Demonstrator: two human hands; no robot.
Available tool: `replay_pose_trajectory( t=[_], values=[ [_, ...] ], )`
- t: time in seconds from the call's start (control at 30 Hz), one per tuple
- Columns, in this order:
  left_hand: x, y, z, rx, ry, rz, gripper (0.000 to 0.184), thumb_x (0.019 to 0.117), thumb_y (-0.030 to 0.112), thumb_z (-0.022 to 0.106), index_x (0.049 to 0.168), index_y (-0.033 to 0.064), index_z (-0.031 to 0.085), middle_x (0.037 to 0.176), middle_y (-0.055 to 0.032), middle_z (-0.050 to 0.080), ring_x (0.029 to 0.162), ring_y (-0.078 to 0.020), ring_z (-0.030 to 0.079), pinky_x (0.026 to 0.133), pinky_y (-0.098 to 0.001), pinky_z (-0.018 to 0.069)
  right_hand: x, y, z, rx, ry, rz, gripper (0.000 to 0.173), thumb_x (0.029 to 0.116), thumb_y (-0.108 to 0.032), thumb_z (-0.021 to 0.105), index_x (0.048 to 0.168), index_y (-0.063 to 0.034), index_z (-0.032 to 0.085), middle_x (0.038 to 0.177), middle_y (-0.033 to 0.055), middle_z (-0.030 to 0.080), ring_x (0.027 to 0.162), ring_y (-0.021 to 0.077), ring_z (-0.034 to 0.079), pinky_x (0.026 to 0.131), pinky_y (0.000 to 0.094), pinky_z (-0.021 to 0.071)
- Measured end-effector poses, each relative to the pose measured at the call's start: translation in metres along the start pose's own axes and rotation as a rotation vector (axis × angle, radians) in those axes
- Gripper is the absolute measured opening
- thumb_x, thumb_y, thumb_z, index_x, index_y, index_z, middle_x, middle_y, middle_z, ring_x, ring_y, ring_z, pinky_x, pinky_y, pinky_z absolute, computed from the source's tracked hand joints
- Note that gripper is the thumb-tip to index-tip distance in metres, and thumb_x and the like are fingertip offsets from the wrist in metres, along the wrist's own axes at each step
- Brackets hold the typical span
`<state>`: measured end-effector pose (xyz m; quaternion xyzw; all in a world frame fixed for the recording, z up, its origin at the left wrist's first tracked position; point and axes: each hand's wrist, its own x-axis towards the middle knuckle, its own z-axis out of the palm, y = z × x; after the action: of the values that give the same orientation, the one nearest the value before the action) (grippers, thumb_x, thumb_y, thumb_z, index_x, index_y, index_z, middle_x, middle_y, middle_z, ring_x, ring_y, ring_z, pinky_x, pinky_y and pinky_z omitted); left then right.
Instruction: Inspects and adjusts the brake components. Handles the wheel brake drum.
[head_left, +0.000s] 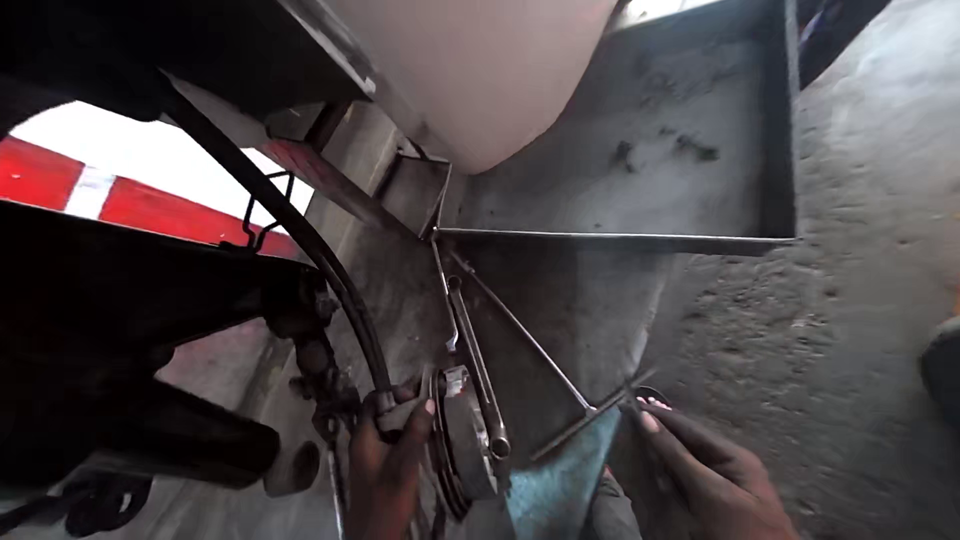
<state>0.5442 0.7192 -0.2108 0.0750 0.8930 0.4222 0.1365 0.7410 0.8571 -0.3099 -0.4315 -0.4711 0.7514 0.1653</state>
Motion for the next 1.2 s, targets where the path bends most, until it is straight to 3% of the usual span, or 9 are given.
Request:
replay_pose_trajectory(
  t=[0.13, 0.3, 0.4, 0.5, 0.67, 0.73, 0.87, 1.03, 1.2],
  values=[
    [-0.006, 0.0, -0.007, -0.075, -0.03, -0.036, 0.027, 0.0854, 0.005, 0.061, 0.111, -0.0004, 0.056, 0.093, 0.0067, 0.066, 0.08, 0.0027, 0.065, 0.072, -0.0166, 0.0561, -0.008, -0.004, -0.007, -0.008, -0.035, 0.08, 0.017, 0.1018, -0.006, 0.053, 0.105, -0.0057, 0.069, 0.074, -0.0144, 0.063, 0.057, -0.0061, 0.054, 0.053, 0.014, 0.0478],
    [-0.013, -0.018, -0.026, -0.284, -0.104, -0.025, 0.029, 0.0801, 0.005, 0.059, 0.109, 0.0055, 0.06, 0.092, 0.0097, 0.07, 0.079, 0.0016, 0.067, 0.069, -0.0178, 0.0574, 0.0, -0.013, -0.015, -0.031, -0.101, -0.009, 0.015, 0.1017, -0.014, 0.054, 0.1, -0.0105, 0.069, 0.071, -0.0144, 0.061, 0.053, -0.0056, 0.053, 0.049, 0.0136, 0.0463],
    [-0.019, -0.026, -0.019, -0.467, -0.095, -0.055, 0.028, 0.0789, 0.006, 0.057, 0.107, 0.0086, 0.061, 0.094, 0.009, 0.072, 0.084, 0.0004, 0.068, 0.073, -0.0183, 0.0583, 0.013, -0.012, -0.023, -0.062, -0.098, 0.046, 0.015, 0.1015, -0.015, 0.055, 0.101, -0.0086, 0.069, 0.069, -0.0099, 0.061, 0.052, -0.0018, 0.052, 0.05, 0.0162, 0.0465],
    [-0.021, -0.047, -0.007, -0.633, -0.103, -0.059, 0.032, 0.0694, 0.022, 0.078, 0.099, 0.0143, 0.07, 0.092, 0.0081, 0.073, 0.083, -0.0008, 0.069, 0.072, -0.0192, 0.0583, 0.017, -0.014, -0.021, -0.062, -0.094, 0.204, 0.015, 0.1046, -0.01, 0.053, 0.104, -0.0045, 0.066, 0.076, -0.0025, 0.065, 0.059, 0.0033, 0.058, 0.055, 0.0198, 0.0489],
    [-0.007, -0.069, 0.004, -0.738, -0.258, -0.133, 0.04, 0.0638, 0.034, 0.085, 0.097, 0.0161, 0.072, 0.085, 0.0068, 0.073, 0.074, -0.0018, 0.069, 0.066, -0.0214, 0.0591, 0.014, -0.013, 0.002, -0.019, -0.12, 0.162, 0.015, 0.1047, -0.009, 0.053, 0.105, -0.0026, 0.066, 0.086, 0.001, 0.071, 0.069, 0.0047, 0.065, 0.06, 0.0195, 0.0521],
    [0.001, -0.071, -0.004, -0.708, -0.36, -0.169, 0.038, 0.0708, 0.032, 0.08, 0.103, 0.0136, 0.071, 0.089, 0.0035, 0.074, 0.078, -0.0043, 0.07, 0.069, -0.0237, 0.06, 0.014, -0.015, 0.006, -0.028, -0.099, 0.121, 0.015, 0.1044, -0.009, 0.054, 0.104, -0.0025, 0.067, 0.084, 0.0008, 0.07, 0.07, 0.005, 0.065, 0.061, 0.0196, 0.0527],
    [0.003, -0.047, -0.008, -0.408, -0.306, -0.28, 0.03, 0.108, 0.017, 0.035, 0.117, 0.0034, 0.061, 0.097, -0.001, 0.069, 0.084, -0.0068, 0.067, 0.075, -0.024, 0.0573, 0.015, -0.021, 0.006, -0.095, -0.085, 0.105, 0.017, 0.1052, -0.01, 0.054, 0.109, -0.0016, 0.068, 0.085, 0.0011, 0.069, 0.068, 0.0042, 0.063, 0.058, 0.0194, 0.0496],
    [0.01, -0.042, 0.022, -0.45, -0.12, -0.287, 0.023, 0.1053, 0.006, 0.04, 0.093, 0.0038, 0.059, 0.068, 0.0013, 0.062, 0.058, -0.005, 0.062, 0.055, -0.0224, 0.0546, 0.009, -0.022, 0.015, -0.223, -0.243, 0.028, 0.024, 0.1056, -0.017, 0.053, 0.117, -0.002, 0.067, 0.082, -0.001, 0.066, 0.067, 0.0028, 0.06, 0.064, 0.0213, 0.0515],
    [0.003, -0.04, 0.024, -0.667, -0.219, -0.247, 0.032, 0.1016, 0.002, 0.028, 0.092, 0.0077, 0.058, 0.07, 0.0053, 0.065, 0.062, -0.0013, 0.064, 0.058, -0.0182, 0.0557, 0.014, -0.017, 0.009, -0.314, -0.099, -0.042, 0.026, 0.1062, -0.019, 0.052, 0.118, -0.0027, 0.068, 0.091, 0.0038, 0.07, 0.076, 0.0082, 0.064, 0.071, 0.029, 0.0534]
  ],
)
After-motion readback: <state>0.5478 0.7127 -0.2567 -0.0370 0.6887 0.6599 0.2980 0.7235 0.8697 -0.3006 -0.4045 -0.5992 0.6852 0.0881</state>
